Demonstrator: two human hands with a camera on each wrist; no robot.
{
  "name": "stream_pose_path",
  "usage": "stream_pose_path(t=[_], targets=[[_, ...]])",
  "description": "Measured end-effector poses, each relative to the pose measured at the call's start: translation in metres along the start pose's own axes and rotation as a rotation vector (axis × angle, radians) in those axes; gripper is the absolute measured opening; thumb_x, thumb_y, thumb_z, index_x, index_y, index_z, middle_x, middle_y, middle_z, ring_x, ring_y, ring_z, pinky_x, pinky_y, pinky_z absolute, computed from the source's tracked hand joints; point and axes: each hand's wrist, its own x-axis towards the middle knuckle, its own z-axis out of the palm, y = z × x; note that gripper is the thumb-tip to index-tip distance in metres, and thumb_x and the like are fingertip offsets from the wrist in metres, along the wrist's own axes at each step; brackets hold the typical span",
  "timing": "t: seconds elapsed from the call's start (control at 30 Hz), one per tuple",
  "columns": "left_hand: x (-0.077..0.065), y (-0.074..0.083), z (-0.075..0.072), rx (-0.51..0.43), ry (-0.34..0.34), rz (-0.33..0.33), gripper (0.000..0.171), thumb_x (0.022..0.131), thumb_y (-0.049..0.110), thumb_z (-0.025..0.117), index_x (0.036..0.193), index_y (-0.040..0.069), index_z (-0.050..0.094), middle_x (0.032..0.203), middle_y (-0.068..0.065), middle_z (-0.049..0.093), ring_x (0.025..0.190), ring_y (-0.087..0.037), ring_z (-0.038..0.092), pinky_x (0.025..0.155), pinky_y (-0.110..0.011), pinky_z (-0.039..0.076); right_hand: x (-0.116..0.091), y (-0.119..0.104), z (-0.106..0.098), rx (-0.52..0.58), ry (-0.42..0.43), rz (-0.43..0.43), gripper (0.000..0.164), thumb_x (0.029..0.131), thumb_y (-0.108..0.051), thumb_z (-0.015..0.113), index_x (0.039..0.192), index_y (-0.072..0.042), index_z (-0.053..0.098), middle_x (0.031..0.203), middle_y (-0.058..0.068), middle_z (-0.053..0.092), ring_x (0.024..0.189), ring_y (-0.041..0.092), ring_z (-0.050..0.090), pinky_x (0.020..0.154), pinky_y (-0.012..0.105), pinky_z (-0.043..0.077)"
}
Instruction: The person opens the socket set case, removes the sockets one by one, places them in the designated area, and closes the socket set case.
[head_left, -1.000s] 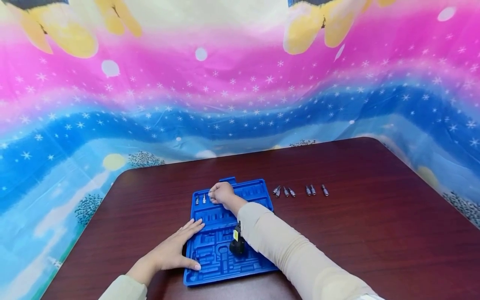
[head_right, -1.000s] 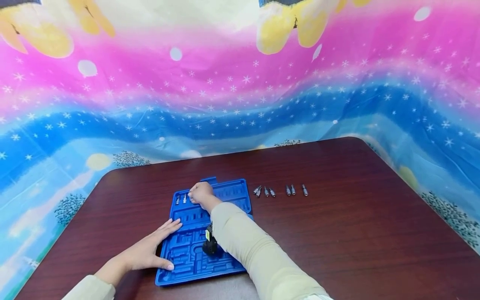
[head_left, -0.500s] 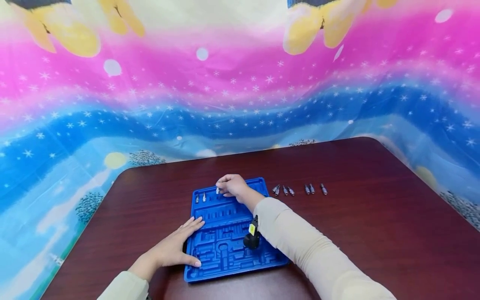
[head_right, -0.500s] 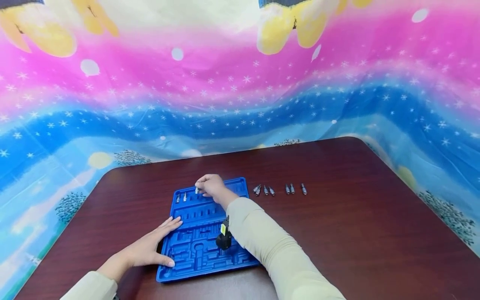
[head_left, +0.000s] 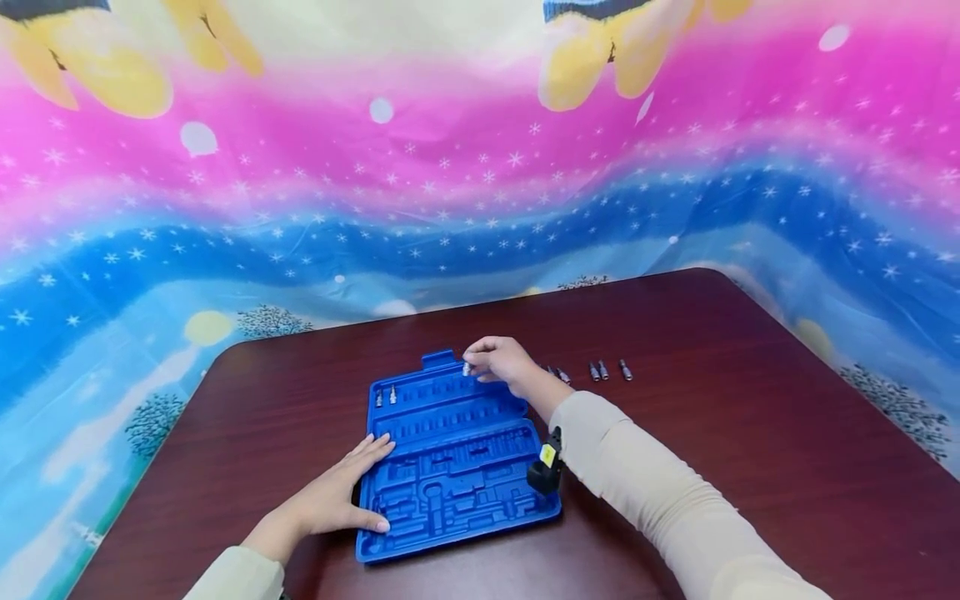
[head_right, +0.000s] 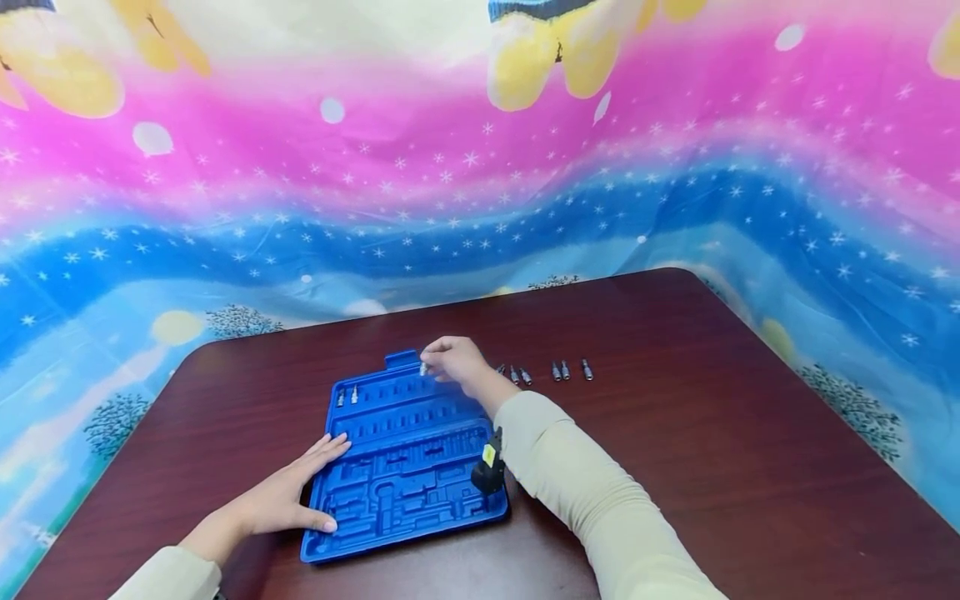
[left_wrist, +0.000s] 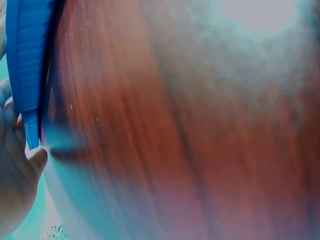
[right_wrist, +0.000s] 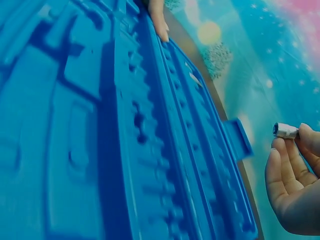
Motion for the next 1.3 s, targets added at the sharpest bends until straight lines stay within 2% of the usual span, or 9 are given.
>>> stream_pose_path(t=[0.23, 0.43, 0.57, 0.7, 0.87, 1.07, 1.3], targets=[[-0.001, 0.0, 0.0, 0.017, 0.012, 0.012, 0.096, 0.063, 0.056, 0.065, 0.135, 0.006, 0.026, 0.141, -0.01, 0.018, 0.128, -0.034, 0.007, 0.091, -0.058, 0.021, -0.007, 0.003, -0.029, -0.014, 0.027, -0.021, 0.021, 0.084, -0.011, 0.056, 0.101, 0.002, 0.058, 0.082, 0.008, 0.06, 0.075, 0.019, 0.058, 0.075, 0.037, 0.046], [-0.001, 0.0, 0.001, 0.038, 0.021, 0.023, 0.095, 0.064, 0.056, 0.064, 0.136, 0.007, 0.026, 0.141, -0.01, 0.018, 0.128, -0.033, 0.007, 0.091, -0.058, 0.021, -0.017, 0.002, -0.054, -0.043, 0.054, -0.044, 0.023, 0.085, -0.01, 0.055, 0.102, 0.005, 0.056, 0.08, 0.007, 0.059, 0.08, 0.026, 0.056, 0.078, 0.042, 0.044], [-0.002, 0.0, 0.0, 0.042, 0.022, 0.029, 0.094, 0.064, 0.056, 0.064, 0.135, 0.007, 0.027, 0.141, -0.01, 0.019, 0.128, -0.033, 0.008, 0.091, -0.058, 0.021, -0.023, -0.001, -0.07, -0.066, 0.061, -0.07, 0.022, 0.084, -0.007, 0.055, 0.102, 0.006, 0.054, 0.077, 0.005, 0.058, 0.075, 0.023, 0.057, 0.078, 0.044, 0.044], [-0.002, 0.0, -0.001, 0.042, 0.017, 0.029, 0.094, 0.064, 0.056, 0.064, 0.135, 0.007, 0.027, 0.141, -0.01, 0.019, 0.128, -0.034, 0.008, 0.092, -0.058, 0.021, -0.027, -0.003, -0.085, -0.116, 0.074, -0.079, 0.02, 0.084, -0.007, 0.055, 0.1, 0.005, 0.054, 0.077, 0.004, 0.059, 0.072, 0.017, 0.057, 0.077, 0.04, 0.045], [-0.002, 0.001, -0.001, 0.029, 0.012, 0.026, 0.094, 0.065, 0.055, 0.064, 0.136, 0.007, 0.026, 0.141, -0.011, 0.018, 0.128, -0.034, 0.007, 0.091, -0.059, 0.02, -0.03, -0.002, -0.102, -0.171, 0.075, -0.065, 0.024, 0.085, -0.008, 0.054, 0.103, 0.007, 0.051, 0.082, 0.006, 0.059, 0.077, 0.02, 0.058, 0.074, 0.035, 0.046], [-0.003, 0.003, -0.002, 0.03, 0.012, 0.023, 0.094, 0.065, 0.055, 0.064, 0.136, 0.007, 0.026, 0.141, -0.011, 0.018, 0.128, -0.034, 0.007, 0.091, -0.059, 0.02, -0.032, 0.006, -0.121, -0.242, 0.067, -0.048, 0.022, 0.087, -0.007, 0.051, 0.103, 0.007, 0.05, 0.09, 0.012, 0.057, 0.086, 0.027, 0.056, 0.08, 0.04, 0.044], [-0.003, 0.003, -0.001, 0.025, 0.022, 0.034, 0.093, 0.065, 0.054, 0.065, 0.135, 0.006, 0.026, 0.141, -0.012, 0.019, 0.127, -0.034, 0.007, 0.091, -0.059, 0.02, -0.032, 0.015, -0.134, -0.335, 0.093, -0.038, 0.017, 0.086, -0.004, 0.05, 0.1, 0.007, 0.051, 0.091, 0.016, 0.056, 0.084, 0.027, 0.055, 0.078, 0.042, 0.044]])
